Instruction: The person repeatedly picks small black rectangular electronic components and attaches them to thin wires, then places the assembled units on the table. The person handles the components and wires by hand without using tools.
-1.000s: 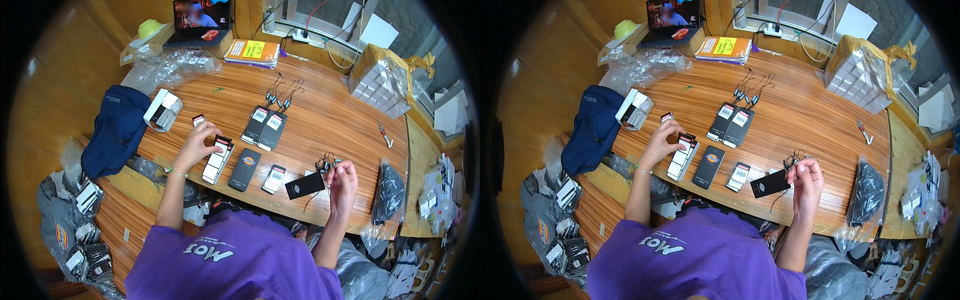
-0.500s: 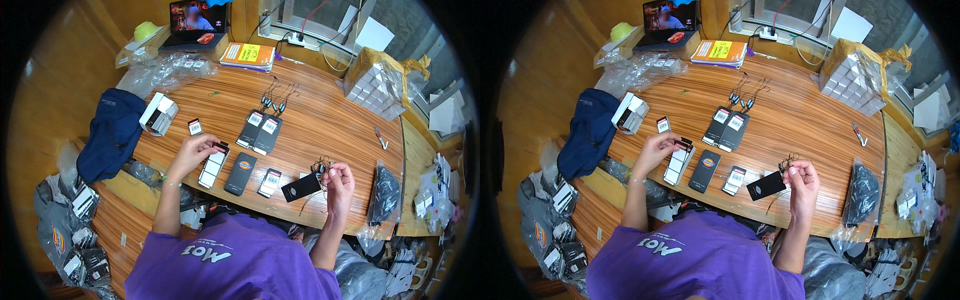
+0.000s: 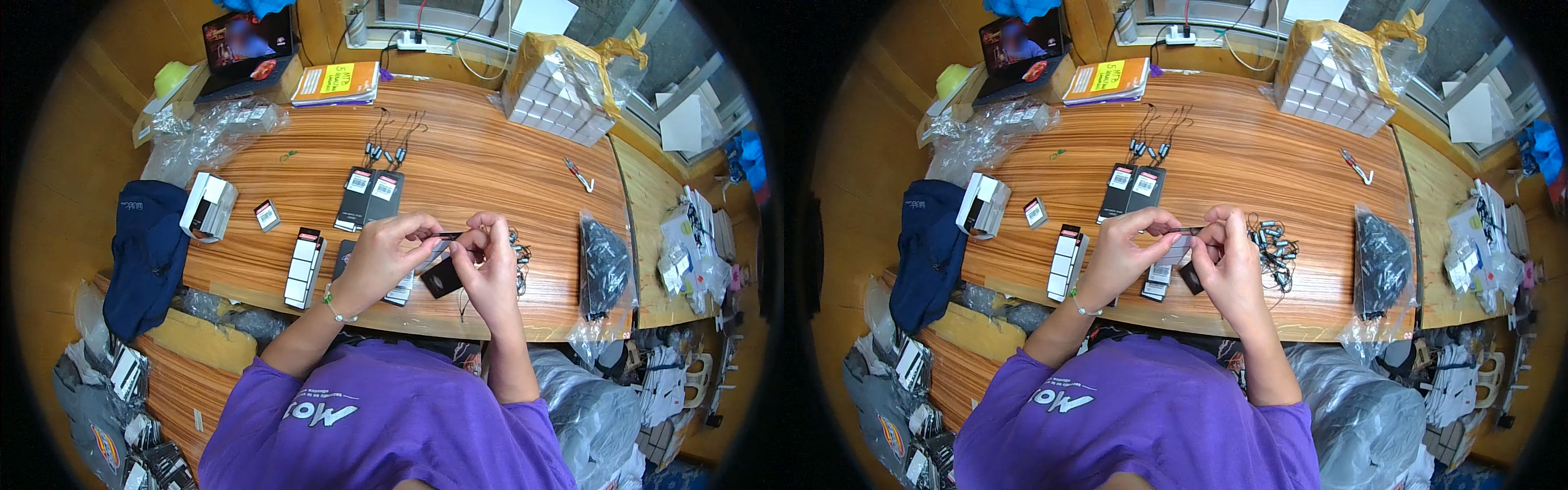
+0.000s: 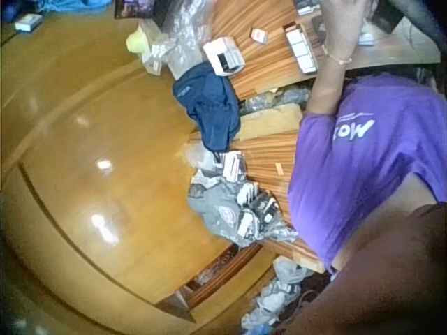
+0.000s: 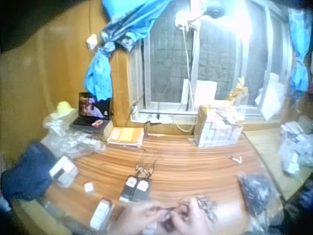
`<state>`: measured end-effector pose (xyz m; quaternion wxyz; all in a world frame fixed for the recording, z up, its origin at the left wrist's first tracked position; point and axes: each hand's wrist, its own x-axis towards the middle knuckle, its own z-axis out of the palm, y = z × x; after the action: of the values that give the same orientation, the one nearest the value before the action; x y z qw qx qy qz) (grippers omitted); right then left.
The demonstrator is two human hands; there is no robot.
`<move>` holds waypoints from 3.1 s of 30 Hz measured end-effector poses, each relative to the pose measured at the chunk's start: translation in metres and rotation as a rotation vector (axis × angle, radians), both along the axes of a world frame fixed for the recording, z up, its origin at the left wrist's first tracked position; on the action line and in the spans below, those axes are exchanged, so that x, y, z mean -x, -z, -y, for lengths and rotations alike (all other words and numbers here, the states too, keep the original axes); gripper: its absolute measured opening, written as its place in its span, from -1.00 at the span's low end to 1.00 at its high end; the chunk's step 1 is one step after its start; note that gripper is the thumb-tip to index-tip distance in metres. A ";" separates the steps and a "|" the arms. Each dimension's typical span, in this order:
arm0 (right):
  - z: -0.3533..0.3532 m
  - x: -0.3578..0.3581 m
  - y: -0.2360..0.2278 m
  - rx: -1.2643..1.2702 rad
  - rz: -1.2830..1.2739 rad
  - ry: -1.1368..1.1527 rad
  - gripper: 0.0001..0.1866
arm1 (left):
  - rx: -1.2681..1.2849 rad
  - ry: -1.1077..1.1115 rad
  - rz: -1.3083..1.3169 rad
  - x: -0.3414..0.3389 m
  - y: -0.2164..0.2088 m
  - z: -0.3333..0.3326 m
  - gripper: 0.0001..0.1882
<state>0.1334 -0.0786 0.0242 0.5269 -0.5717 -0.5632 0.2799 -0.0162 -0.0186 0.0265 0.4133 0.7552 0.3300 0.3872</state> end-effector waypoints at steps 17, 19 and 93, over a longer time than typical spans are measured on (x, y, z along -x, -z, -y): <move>-0.003 -0.005 0.005 0.022 -0.261 -0.048 -0.67 | 0.107 0.067 0.047 -0.004 -0.007 0.001 -0.86; -0.002 -0.005 0.004 0.012 -0.220 -0.026 -0.68 | -0.013 0.071 -0.002 -0.005 -0.006 0.001 -0.86; 0.001 -0.016 -0.010 0.022 -0.235 -0.128 -0.76 | 0.437 0.182 0.276 -0.009 0.000 -0.008 -0.86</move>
<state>0.1498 -0.0795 0.0346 0.5642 -0.5033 -0.5299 0.3842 -0.0077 -0.0106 0.0269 0.6406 0.6149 0.2768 0.3673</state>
